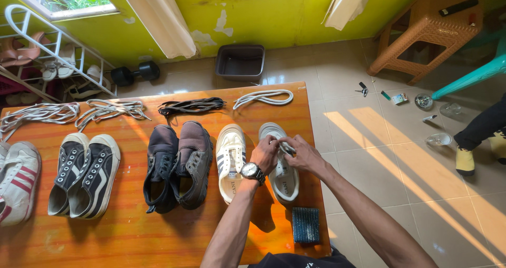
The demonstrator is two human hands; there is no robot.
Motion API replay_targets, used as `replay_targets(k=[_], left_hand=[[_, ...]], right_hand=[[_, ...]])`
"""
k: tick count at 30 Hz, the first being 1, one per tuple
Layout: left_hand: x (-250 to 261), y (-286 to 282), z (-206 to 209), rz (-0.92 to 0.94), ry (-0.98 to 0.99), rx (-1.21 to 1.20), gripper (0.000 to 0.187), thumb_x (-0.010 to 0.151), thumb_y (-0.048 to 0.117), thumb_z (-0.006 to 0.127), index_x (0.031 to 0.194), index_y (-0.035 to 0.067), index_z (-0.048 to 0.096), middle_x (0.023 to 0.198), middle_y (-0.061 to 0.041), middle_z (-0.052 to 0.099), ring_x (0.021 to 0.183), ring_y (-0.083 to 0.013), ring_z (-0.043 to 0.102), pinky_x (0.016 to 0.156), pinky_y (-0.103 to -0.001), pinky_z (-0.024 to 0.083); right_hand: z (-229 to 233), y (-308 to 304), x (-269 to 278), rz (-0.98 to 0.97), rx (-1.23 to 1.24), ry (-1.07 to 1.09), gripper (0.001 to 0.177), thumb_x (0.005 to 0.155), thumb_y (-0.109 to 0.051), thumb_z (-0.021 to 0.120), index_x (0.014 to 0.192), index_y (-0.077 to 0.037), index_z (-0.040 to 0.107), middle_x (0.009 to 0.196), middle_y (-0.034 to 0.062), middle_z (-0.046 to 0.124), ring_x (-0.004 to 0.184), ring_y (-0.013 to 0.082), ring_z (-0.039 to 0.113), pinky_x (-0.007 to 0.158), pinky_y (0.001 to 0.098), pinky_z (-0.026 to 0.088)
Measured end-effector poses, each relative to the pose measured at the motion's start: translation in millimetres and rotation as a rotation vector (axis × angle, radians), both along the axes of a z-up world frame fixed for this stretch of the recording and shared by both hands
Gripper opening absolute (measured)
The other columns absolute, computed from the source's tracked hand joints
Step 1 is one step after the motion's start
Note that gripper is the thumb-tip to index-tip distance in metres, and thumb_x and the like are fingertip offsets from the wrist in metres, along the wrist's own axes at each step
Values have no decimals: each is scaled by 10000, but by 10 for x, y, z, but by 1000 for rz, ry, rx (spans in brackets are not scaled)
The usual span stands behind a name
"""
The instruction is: The person scrubs a white sneaker with a blue abrasive pad, then laces both white sneakers with white laces. The person handles the shoes and laces by hand on a wooden table.
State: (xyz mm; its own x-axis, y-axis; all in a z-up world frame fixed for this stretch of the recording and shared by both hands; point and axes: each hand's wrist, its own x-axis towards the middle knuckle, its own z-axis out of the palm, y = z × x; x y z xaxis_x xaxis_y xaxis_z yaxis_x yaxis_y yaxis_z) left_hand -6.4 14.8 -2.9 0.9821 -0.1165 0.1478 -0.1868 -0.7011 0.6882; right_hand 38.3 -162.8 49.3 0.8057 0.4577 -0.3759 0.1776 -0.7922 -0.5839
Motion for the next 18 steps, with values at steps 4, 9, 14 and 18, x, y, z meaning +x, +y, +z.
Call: replay_targets(k=[4, 9, 14, 18], left_hand=[[-35, 45, -60, 35, -91, -9, 165, 889, 67, 625, 1043, 9, 637, 1094, -167, 607, 1036, -382, 602, 834, -452, 538], [-74, 111, -138, 21, -139, -64, 179, 894, 38, 598, 1066, -5, 625, 1114, -180, 600, 1050, -393, 598, 883, -450, 528], [-207, 339, -204, -14, -123, -135, 139, 924, 49, 589, 1042, -22, 610, 1085, -218, 581, 1041, -407, 580, 918, -448, 504], [-237, 321, -264, 30, -62, -52, 169, 951, 81, 584, 1076, -33, 578, 1028, -223, 571, 999, -411, 551, 891, -476, 479]], right_hand=[[-88, 117, 20, 50, -104, -3, 556, 880, -304, 557, 1427, -392, 510, 1085, 108, 574, 981, 325, 659, 899, 465, 564], [-161, 201, 23, 82, -185, -20, 608, 886, -289, 511, 1488, -333, 441, 1044, 138, 574, 878, 337, 672, 818, 495, 585], [-122, 243, -15, 86, -172, -105, 589, 876, -275, 537, 1460, -306, 467, 1042, 144, 565, 847, 359, 664, 802, 511, 567], [-97, 263, -35, 82, -243, -55, 593, 875, -275, 535, 1461, -309, 451, 1058, 133, 563, 840, 337, 687, 776, 506, 582]])
